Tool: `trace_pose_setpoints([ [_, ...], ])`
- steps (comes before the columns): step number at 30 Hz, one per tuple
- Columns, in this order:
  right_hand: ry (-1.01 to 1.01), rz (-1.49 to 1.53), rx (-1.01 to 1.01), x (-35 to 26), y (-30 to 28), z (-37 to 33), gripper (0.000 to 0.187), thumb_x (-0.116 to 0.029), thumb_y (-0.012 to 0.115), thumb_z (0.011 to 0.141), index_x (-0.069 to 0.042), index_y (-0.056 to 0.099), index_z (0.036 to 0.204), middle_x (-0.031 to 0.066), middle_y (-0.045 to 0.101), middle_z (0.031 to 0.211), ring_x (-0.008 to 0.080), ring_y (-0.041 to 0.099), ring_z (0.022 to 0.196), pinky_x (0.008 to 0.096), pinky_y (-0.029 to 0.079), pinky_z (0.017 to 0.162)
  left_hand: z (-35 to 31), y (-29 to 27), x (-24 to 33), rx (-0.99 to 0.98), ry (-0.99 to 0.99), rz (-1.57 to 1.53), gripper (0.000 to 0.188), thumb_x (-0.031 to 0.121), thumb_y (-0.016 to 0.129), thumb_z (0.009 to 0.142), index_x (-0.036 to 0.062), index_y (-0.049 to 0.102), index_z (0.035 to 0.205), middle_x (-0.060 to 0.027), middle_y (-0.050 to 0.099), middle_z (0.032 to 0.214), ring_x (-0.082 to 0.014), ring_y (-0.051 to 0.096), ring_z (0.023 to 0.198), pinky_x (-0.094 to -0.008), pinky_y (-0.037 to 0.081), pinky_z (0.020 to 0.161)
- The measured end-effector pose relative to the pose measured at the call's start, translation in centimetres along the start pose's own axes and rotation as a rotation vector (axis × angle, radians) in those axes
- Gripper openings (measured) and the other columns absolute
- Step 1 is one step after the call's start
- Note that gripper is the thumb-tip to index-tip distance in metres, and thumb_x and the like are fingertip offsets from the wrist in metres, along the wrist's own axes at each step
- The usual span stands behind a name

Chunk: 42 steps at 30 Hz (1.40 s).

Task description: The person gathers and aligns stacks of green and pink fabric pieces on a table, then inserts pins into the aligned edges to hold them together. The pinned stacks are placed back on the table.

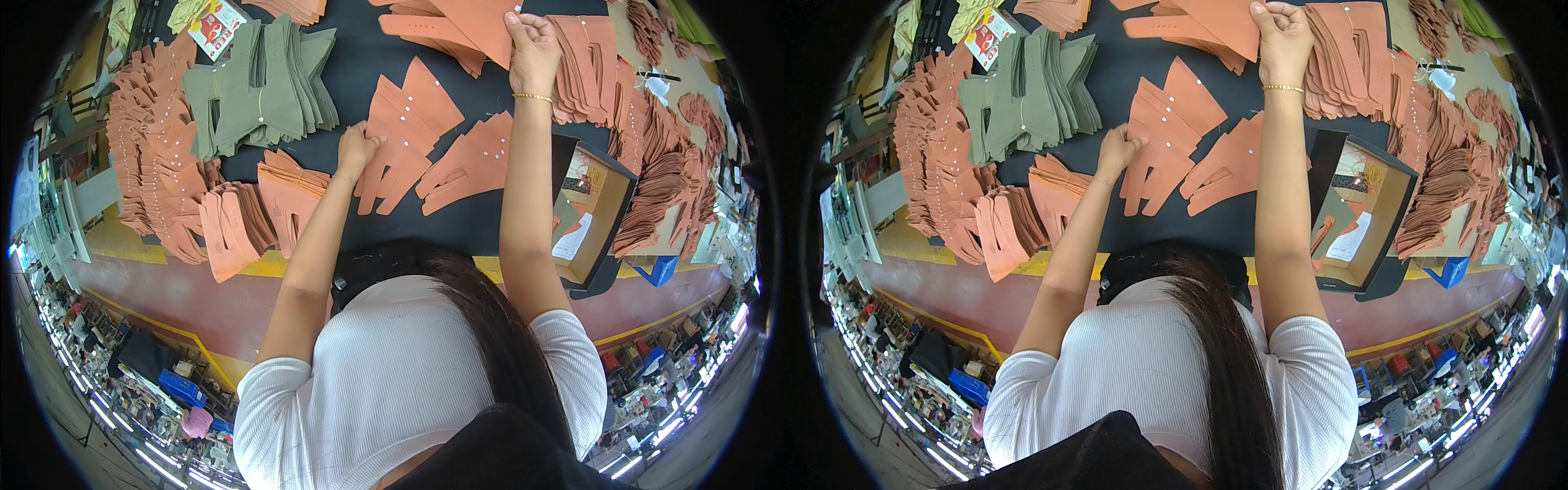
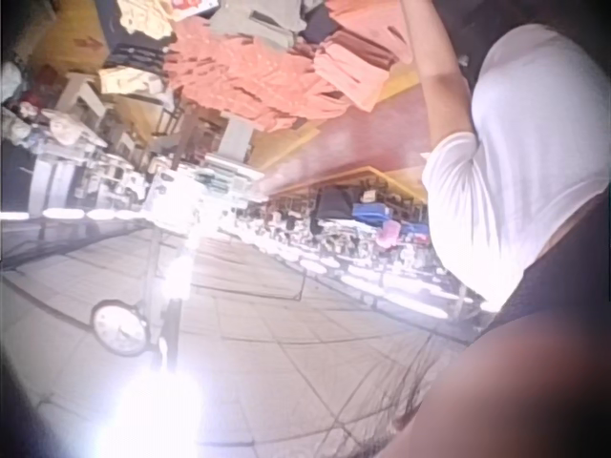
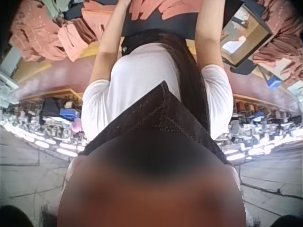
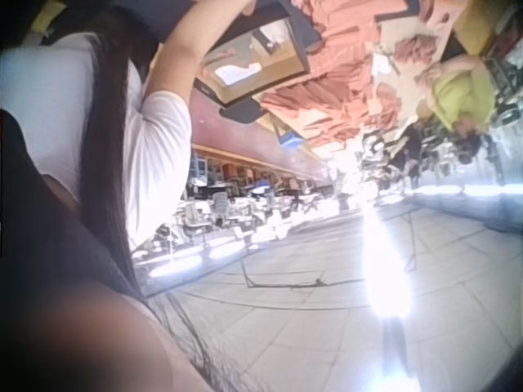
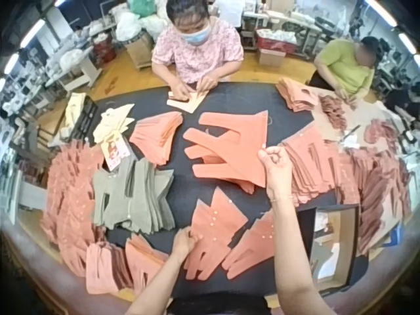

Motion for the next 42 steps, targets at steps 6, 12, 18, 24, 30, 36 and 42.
trace_pose_setpoints([
  [6,0.141,-0.708,0.207,7.6,-6.1,-1.8,0.048,-0.011,0.077,0.079,0.005,0.058,0.12,0.0142,0.071,0.101,0.0136,0.065,0.08,0.0245,0.052,0.073,0.6,-0.1,1.1,0.022,0.028,0.115,0.031,0.017,0.074,0.078,-0.0012,0.067,0.103,-0.0239,0.068,0.105,-0.037,0.062,0.103,-0.0409,0.047,0.095],
  [12,0.385,-0.821,-0.124,6.6,-10.8,-9.1,0.024,-0.009,0.071,0.083,0.001,0.069,0.104,0.0128,0.072,0.096,0.0156,0.067,0.081,0.0279,0.052,0.071,1.4,0.1,0.8,-0.04,0.035,0.01,0.032,0.014,0.074,0.078,-0.0054,0.066,0.103,-0.0224,0.07,0.096,-0.0341,0.068,0.093,-0.0383,0.052,0.081],
  [18,0.497,-1.015,-0.285,4.8,-14.0,-16.9,0.016,-0.009,0.072,0.081,-0.002,0.072,0.096,0.0085,0.071,0.092,0.0158,0.067,0.08,0.0284,0.052,0.076,1.7,0.4,0.3,-0.074,-0.012,-0.067,0.03,0.013,0.073,0.079,-0.0043,0.067,0.104,-0.0172,0.072,0.096,-0.0259,0.07,0.088,-0.0346,0.052,0.078],
  [24,0.365,-1.2,-0.341,5.2,-13.7,-19.5,0.025,-0.01,0.077,0.076,-0.004,0.07,0.099,0.0087,0.066,0.093,0.0209,0.065,0.082,0.0323,0.053,0.076,1.7,0.6,-0.1,-0.078,-0.046,-0.117,0.029,0.012,0.073,0.08,-0.004,0.067,0.103,-0.0167,0.072,0.096,-0.0238,0.07,0.086,-0.0334,0.052,0.077],
  [30,0.461,-1.273,-0.463,5.8,-12.2,-19.2,0.029,-0.01,0.075,0.076,-0.006,0.068,0.104,0.0128,0.067,0.087,0.031,0.065,0.083,0.0403,0.052,0.077,1.4,0.4,0.4,-0.085,-0.039,-0.107,0.027,0.011,0.072,0.08,-0.004,0.067,0.102,-0.0149,0.072,0.092,-0.0222,0.069,0.081,-0.0326,0.052,0.076],
  [36,0.449,-1.338,-0.64,4.4,-10.1,-18.4,0.017,-0.011,0.069,0.081,-0.005,0.071,0.096,0.0159,0.071,0.089,0.0327,0.068,0.088,0.0407,0.052,0.079,1.1,0.1,0.7,-0.072,-0.029,-0.111,0.027,0.012,0.072,0.079,-0.0034,0.067,0.101,-0.0144,0.072,0.091,-0.0219,0.069,0.081,-0.0325,0.051,0.075],
  [42,0.448,-1.207,-0.946,1.0,-5.1,-18.9,0.013,-0.007,0.066,0.081,-0.006,0.071,0.092,0.0138,0.071,0.087,0.0298,0.068,0.085,0.0388,0.051,0.078,1.2,0.1,0.8,-0.086,-0.023,-0.115,0.028,0.011,0.072,0.08,-0.0043,0.066,0.103,-0.0126,0.071,0.092,-0.0184,0.067,0.081,-0.0313,0.051,0.075],
])
Point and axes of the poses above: each hand's wrist, its own z-axis towards the middle knuckle, its own y-axis out of the palm, x = y × z, the point moved 8 cm from there along z, towards the middle knuckle
